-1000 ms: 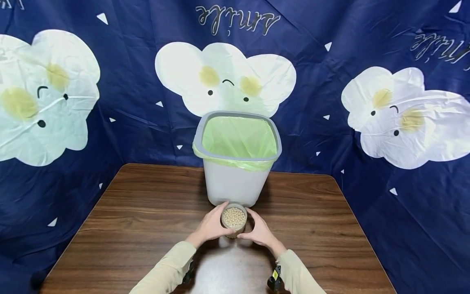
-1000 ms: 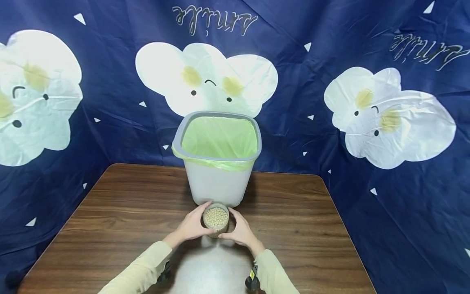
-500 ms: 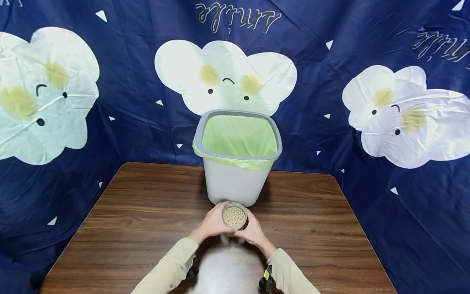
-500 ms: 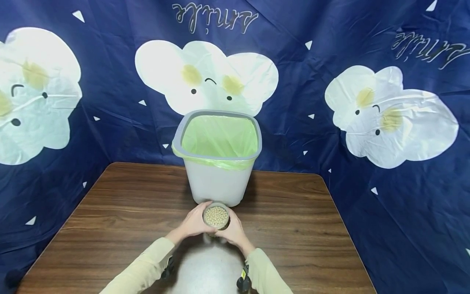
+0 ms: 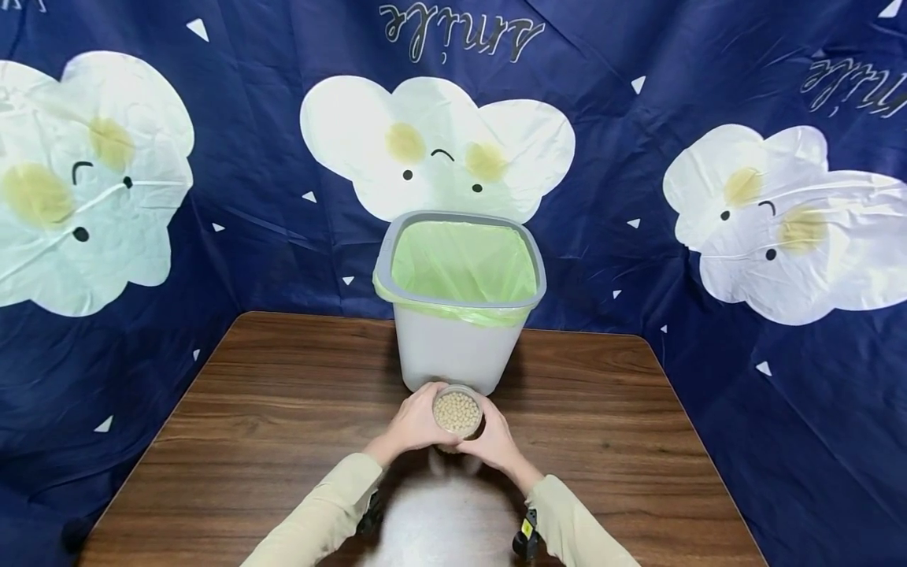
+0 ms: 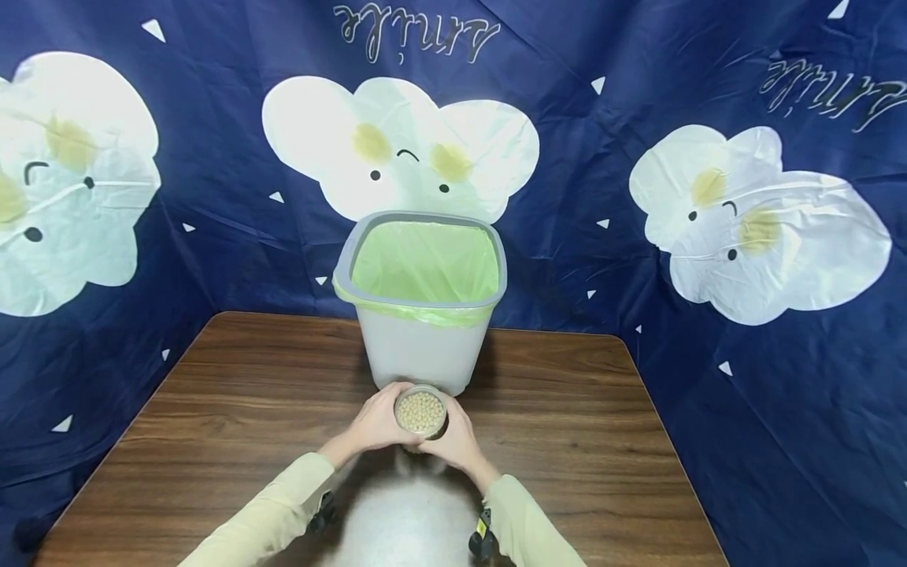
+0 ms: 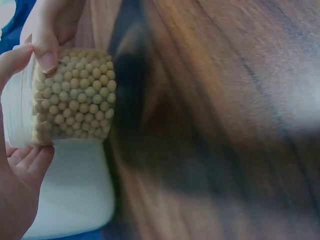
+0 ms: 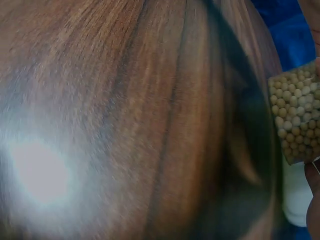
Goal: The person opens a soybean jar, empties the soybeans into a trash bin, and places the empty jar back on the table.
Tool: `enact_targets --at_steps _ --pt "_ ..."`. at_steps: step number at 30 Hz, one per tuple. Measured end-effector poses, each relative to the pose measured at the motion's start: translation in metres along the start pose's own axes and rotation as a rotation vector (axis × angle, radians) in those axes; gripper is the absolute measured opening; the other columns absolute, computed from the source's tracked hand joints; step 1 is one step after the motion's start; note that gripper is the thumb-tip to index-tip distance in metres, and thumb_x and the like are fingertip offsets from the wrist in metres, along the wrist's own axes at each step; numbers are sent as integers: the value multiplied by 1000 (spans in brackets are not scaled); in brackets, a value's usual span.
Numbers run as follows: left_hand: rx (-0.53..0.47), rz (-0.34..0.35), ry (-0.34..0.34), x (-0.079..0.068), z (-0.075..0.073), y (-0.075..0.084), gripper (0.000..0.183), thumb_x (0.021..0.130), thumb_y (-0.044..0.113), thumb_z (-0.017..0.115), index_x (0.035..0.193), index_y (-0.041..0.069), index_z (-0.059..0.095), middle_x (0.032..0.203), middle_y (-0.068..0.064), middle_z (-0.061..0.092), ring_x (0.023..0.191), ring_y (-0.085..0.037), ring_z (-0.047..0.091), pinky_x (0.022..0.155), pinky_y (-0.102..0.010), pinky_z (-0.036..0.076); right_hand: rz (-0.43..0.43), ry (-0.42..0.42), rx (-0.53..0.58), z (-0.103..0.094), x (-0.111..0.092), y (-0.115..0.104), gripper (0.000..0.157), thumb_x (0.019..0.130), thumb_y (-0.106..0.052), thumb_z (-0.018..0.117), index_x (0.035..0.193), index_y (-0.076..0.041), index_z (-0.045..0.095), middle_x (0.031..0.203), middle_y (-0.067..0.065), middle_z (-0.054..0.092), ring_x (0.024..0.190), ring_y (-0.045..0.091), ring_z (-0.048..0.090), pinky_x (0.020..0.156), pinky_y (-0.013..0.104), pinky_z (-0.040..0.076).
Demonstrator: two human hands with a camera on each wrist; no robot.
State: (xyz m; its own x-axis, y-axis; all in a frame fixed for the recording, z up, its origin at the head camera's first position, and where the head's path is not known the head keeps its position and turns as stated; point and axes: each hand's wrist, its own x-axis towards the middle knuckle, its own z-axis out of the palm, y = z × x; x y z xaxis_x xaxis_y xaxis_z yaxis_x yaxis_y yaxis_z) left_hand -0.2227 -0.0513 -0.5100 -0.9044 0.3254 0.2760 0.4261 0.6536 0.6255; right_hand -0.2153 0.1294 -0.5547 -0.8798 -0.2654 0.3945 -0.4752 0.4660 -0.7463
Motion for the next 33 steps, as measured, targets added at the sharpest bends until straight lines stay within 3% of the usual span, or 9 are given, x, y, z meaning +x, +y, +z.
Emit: enact_targets --at_steps 13,23,28,33 --pt "-147 57 135 10 -35 36 83 45 36 85 117 9 52 108 -2 57 98 -19 56 83 -39 46 -84 56 20 -29 20 -40 87 56 -19 82 131 -6 42 123 9 51 112 23 49 94 40 40" --pt "-225 78 232 16 -53 51 83 45 32 85 117 9 51 108 -2 57 98 -19 54 84 -39 45 -127 -51 91 -49 43 -63 85 61 -15 81 134 -5 38 127 11 49 114 24 47 95 38 40" --pt "-260 70 218 21 -55 54 82 46 32 85 118 10 51 110 -2 57 99 -18 54 85 -38 45 -87 -95 173 -55 49 -67 89 59 -3 82 135 -3 35 128 14 48 115 26 46 97 41 37" --pt "-319 7 153 26 -60 53 83 48 27 87 120 10 50 112 -3 57 102 -19 53 88 -37 43 -54 -93 235 -60 51 -86 83 60 2 78 132 3 38 124 19 50 111 26 49 96 36 39"
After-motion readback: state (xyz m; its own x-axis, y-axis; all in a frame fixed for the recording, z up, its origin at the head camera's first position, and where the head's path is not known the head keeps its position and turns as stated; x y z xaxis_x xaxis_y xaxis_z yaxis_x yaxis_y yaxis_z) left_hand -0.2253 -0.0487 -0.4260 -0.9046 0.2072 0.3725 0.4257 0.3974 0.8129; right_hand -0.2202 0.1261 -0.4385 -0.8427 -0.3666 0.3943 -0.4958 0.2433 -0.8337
